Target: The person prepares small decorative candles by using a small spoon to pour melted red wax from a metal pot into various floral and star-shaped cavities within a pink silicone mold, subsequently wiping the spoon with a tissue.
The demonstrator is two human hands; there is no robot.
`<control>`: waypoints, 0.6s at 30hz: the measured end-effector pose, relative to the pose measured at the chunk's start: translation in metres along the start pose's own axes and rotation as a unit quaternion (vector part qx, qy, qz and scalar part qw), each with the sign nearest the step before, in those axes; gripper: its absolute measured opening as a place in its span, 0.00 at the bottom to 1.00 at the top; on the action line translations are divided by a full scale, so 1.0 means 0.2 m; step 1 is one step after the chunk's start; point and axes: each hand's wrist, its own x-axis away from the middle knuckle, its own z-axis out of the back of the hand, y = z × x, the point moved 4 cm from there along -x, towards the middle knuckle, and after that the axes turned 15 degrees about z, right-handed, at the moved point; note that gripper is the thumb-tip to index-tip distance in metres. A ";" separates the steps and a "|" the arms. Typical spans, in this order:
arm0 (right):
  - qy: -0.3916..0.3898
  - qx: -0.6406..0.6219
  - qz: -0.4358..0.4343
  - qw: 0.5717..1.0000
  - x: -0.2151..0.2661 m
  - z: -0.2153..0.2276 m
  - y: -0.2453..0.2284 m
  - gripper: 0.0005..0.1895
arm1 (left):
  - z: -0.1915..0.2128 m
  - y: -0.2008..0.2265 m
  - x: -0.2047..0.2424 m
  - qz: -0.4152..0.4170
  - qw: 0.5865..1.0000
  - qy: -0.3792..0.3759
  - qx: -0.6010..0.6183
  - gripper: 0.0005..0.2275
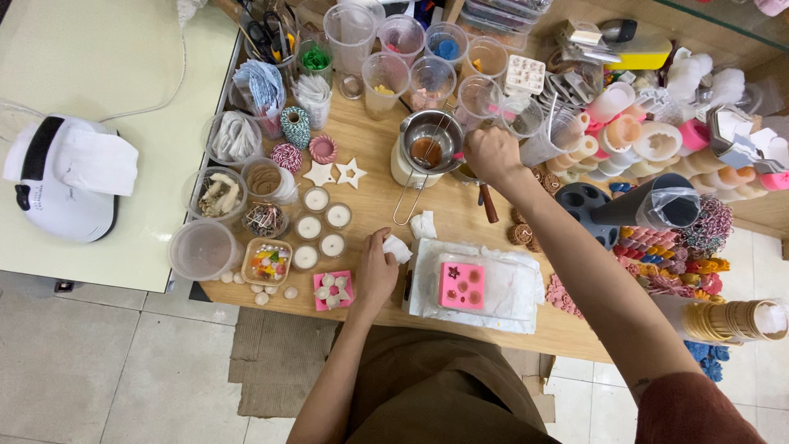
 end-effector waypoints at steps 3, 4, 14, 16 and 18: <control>-0.006 -0.070 -0.010 0.997 -0.01 0.00 -0.01 0.09 | 0.00 0.01 -0.01 -0.007 1.000 0.013 -0.022 0.21; 0.018 -0.059 -0.016 0.998 0.00 0.02 -0.01 0.09 | -0.01 0.01 -0.01 -0.011 0.999 0.018 -0.033 0.21; 0.119 -0.146 -0.003 0.982 0.02 0.12 0.02 0.09 | -0.05 -0.04 -0.02 -0.043 0.999 0.017 0.010 0.19; 0.044 -0.104 0.010 0.994 0.04 0.09 0.00 0.08 | -0.06 -0.05 -0.02 -0.047 0.998 0.021 0.020 0.19; 0.021 -0.114 0.018 0.993 0.05 0.08 -0.01 0.08 | -0.06 -0.05 -0.03 -0.023 0.999 0.010 0.020 0.20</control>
